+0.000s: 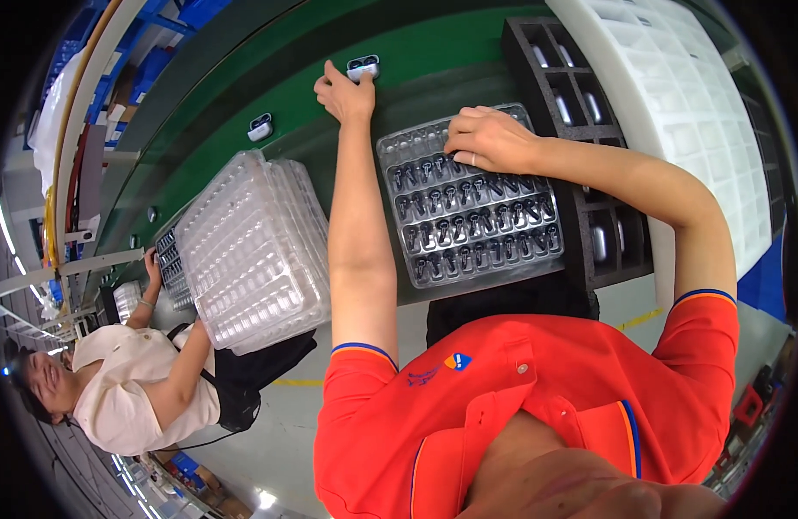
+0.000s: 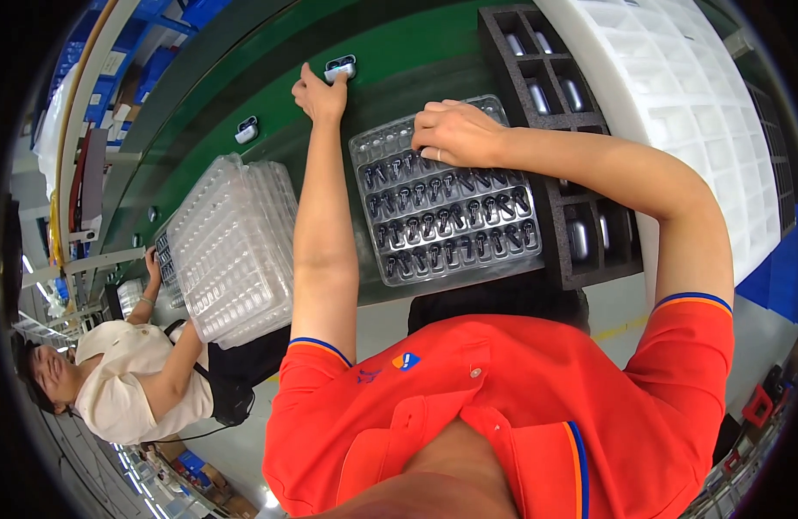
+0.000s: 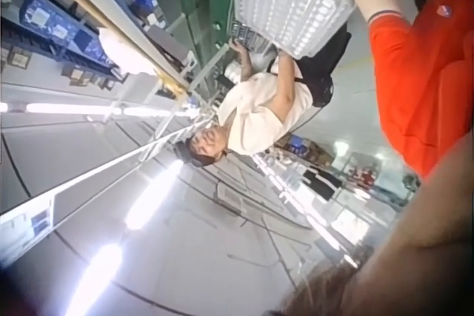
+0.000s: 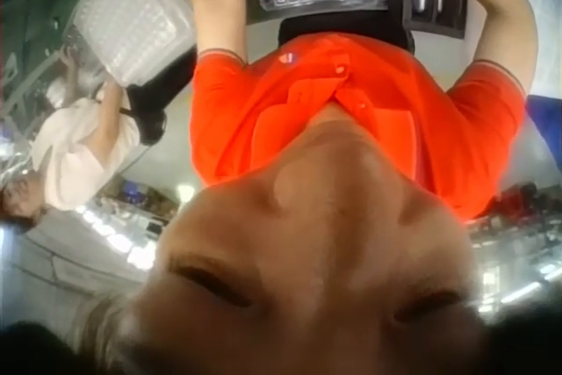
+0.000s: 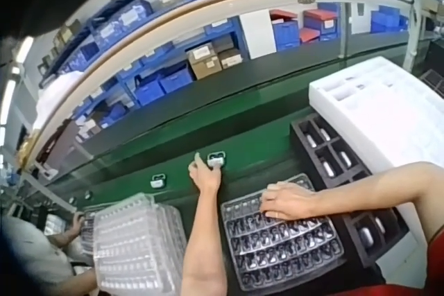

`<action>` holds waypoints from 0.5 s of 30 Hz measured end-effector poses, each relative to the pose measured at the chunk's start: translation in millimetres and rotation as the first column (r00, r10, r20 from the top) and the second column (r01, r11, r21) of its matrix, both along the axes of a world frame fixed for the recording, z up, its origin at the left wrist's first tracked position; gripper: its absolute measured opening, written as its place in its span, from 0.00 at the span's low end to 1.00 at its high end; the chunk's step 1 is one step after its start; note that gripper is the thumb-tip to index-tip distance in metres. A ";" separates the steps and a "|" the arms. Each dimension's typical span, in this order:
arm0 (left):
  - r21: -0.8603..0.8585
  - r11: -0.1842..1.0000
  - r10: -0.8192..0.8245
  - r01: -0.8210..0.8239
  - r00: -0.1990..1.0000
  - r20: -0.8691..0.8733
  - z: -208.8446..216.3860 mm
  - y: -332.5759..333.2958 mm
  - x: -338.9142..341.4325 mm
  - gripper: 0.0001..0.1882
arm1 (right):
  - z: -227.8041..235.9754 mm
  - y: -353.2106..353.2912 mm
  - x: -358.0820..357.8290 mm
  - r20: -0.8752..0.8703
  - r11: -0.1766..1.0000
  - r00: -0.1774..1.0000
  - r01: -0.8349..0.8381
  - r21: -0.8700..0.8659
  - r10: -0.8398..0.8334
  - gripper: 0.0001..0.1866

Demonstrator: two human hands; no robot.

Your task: The worker is picking up earbud charging cases from a large tray and placing them into individual compartments in a white plastic sorting tray at an electronics factory assembly line.

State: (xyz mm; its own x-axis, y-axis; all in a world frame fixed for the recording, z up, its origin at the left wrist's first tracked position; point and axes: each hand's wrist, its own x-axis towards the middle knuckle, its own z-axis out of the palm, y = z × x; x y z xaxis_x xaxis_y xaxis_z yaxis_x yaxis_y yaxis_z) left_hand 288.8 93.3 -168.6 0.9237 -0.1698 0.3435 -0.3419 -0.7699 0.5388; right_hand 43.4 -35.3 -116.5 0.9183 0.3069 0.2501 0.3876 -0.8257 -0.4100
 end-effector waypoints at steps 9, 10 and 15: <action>0.123 0.742 -0.670 0.659 0.731 0.128 45.5 33.0 -172.2 0.27 | 98.8 -63.4 -38.2 0.101 0.991 0.990 0.105 -0.080 -0.097 0.24; 0.214 0.721 -0.683 0.659 0.728 0.057 40.7 39.9 -185.6 0.28 | 119.1 -88.9 -41.6 0.180 0.983 0.974 0.157 -0.091 -0.138 0.22; 0.368 0.690 -0.662 0.623 0.749 -0.027 26.5 46.7 -192.1 0.31 | 165.2 -246.4 -87.8 0.366 0.609 0.535 0.783 0.124 -0.762 0.10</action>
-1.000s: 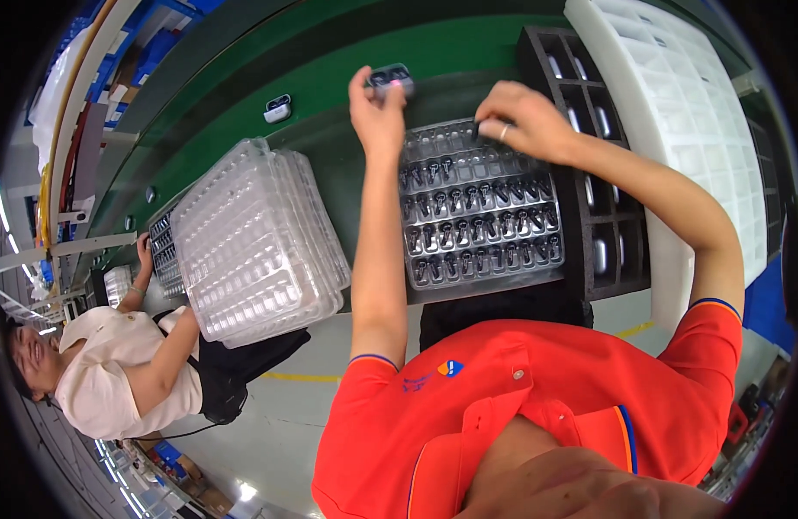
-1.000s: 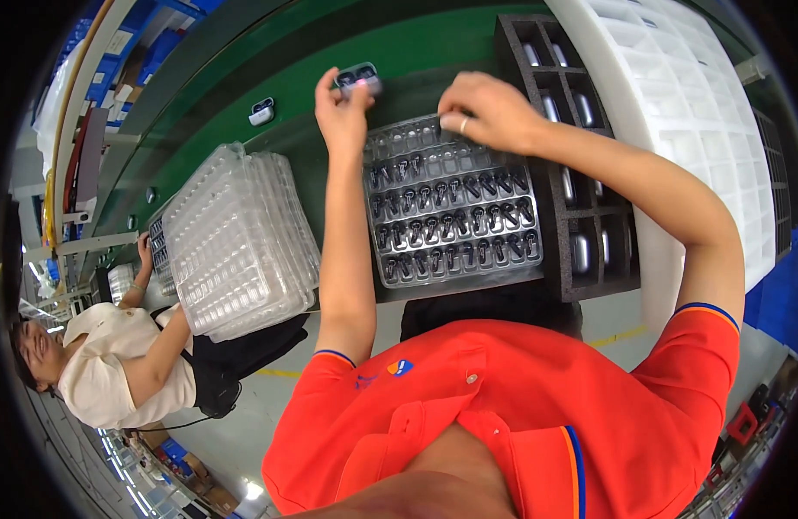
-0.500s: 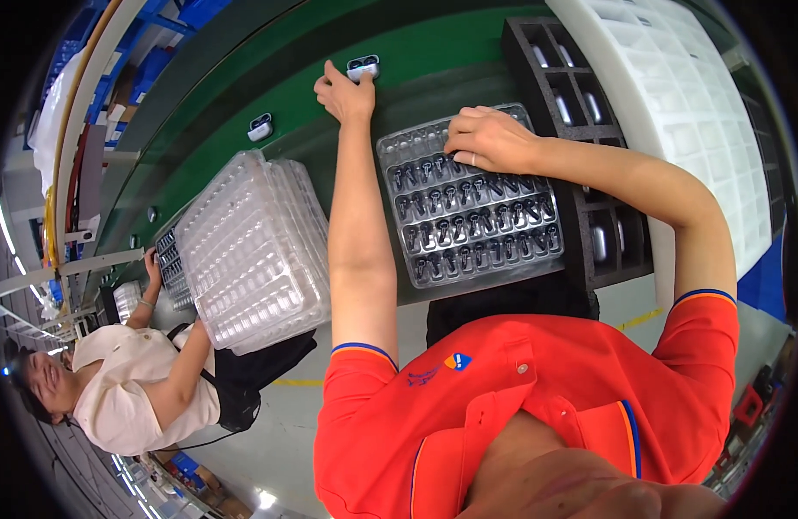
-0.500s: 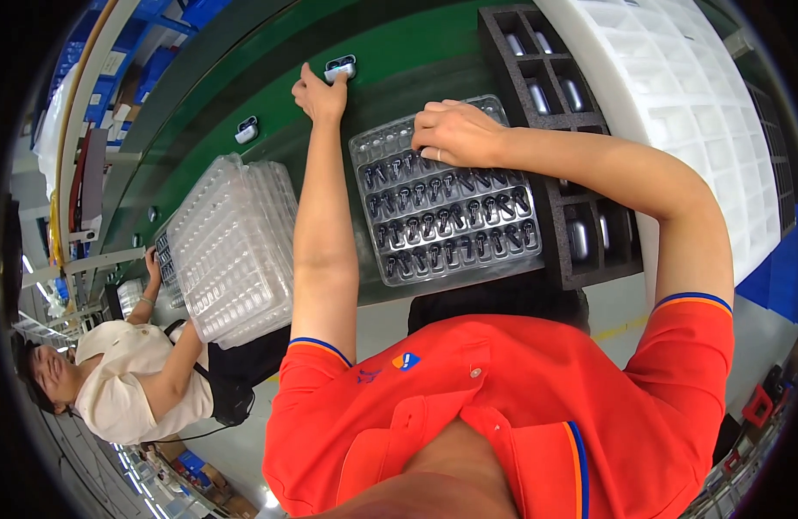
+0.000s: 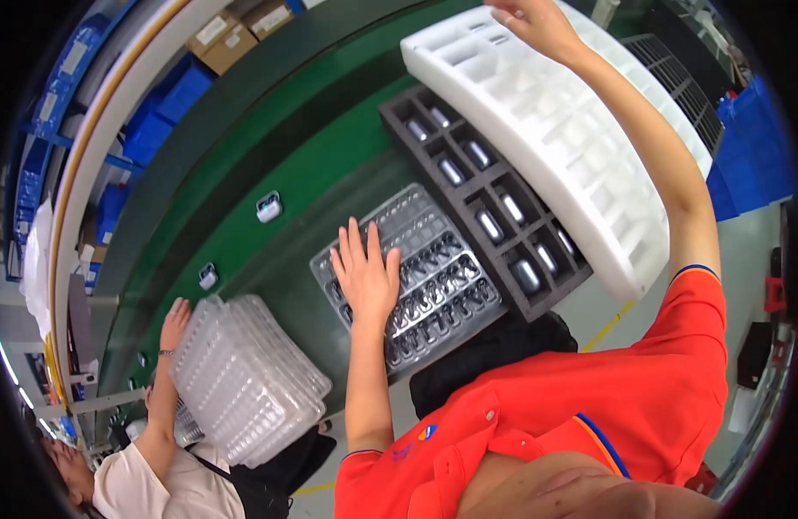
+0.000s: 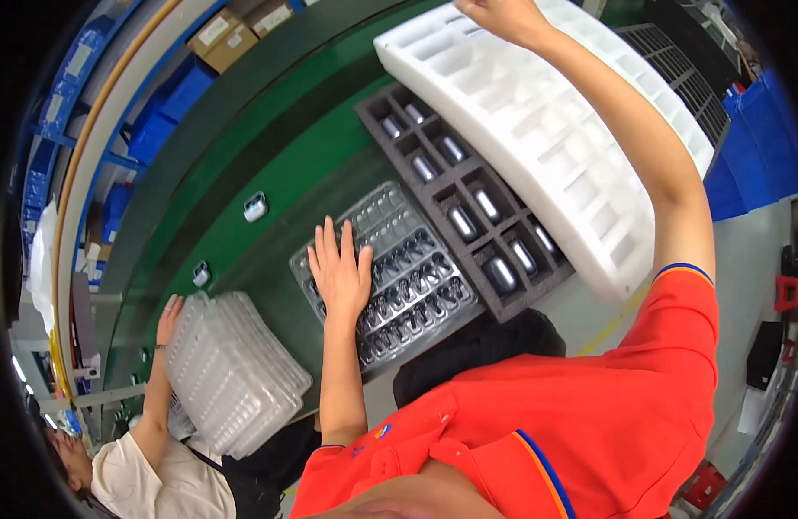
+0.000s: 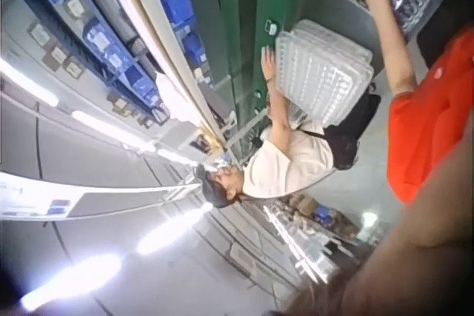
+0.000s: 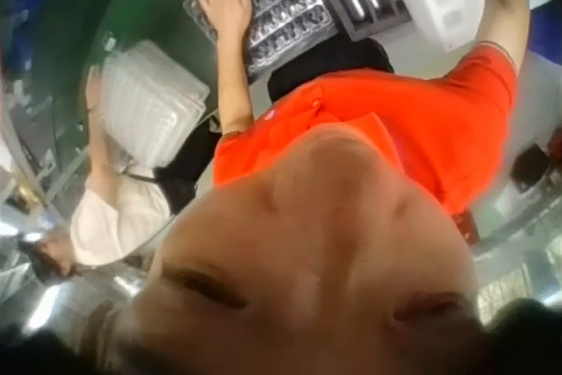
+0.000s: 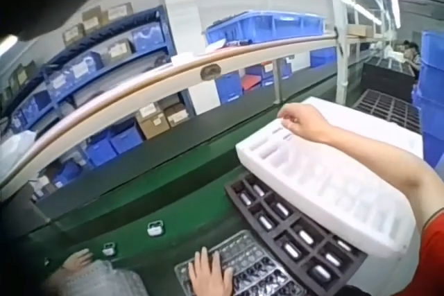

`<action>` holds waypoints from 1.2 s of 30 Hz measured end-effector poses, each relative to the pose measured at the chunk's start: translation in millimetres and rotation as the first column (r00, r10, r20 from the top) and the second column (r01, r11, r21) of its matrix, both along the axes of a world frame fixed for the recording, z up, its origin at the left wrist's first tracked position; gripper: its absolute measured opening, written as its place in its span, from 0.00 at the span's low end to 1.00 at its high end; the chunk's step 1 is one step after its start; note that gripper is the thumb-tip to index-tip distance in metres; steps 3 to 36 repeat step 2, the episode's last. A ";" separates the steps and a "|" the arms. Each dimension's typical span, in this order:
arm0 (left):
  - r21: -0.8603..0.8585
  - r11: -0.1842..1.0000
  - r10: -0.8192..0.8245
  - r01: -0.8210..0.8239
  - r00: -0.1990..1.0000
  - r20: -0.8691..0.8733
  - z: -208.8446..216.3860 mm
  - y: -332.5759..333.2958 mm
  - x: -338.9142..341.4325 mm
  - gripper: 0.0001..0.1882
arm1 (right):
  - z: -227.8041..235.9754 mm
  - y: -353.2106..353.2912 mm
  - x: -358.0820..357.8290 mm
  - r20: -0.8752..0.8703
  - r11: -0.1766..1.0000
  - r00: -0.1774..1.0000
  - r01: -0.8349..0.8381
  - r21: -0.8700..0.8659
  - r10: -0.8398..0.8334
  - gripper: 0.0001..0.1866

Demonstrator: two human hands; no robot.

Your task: The worker is picking up earbud charging cases from a large tray and placing them into individual compartments in a white plastic sorting tray at an electronics factory assembly line.

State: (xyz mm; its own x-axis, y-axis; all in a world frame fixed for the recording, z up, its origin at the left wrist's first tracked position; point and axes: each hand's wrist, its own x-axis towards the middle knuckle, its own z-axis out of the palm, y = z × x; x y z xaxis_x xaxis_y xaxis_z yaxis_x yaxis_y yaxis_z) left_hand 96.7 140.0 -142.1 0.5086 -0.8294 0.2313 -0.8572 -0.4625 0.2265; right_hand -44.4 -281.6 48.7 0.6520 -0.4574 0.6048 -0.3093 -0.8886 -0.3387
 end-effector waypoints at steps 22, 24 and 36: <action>0.021 1.000 -0.021 0.021 0.999 -0.032 -4.9 -9.2 -0.6 0.33 | -23.1 -73.4 -30.5 -0.257 0.981 0.956 0.099 -0.164 -0.139 0.13; 0.021 1.000 -0.021 0.021 0.999 -0.032 -4.9 -9.2 -0.6 0.33 | -23.1 -73.4 -30.5 -0.257 0.981 0.956 0.099 -0.164 -0.139 0.13; 0.021 1.000 -0.021 0.021 0.999 -0.032 -4.9 -9.2 -0.6 0.33 | -23.1 -73.4 -30.5 -0.257 0.981 0.956 0.099 -0.164 -0.139 0.13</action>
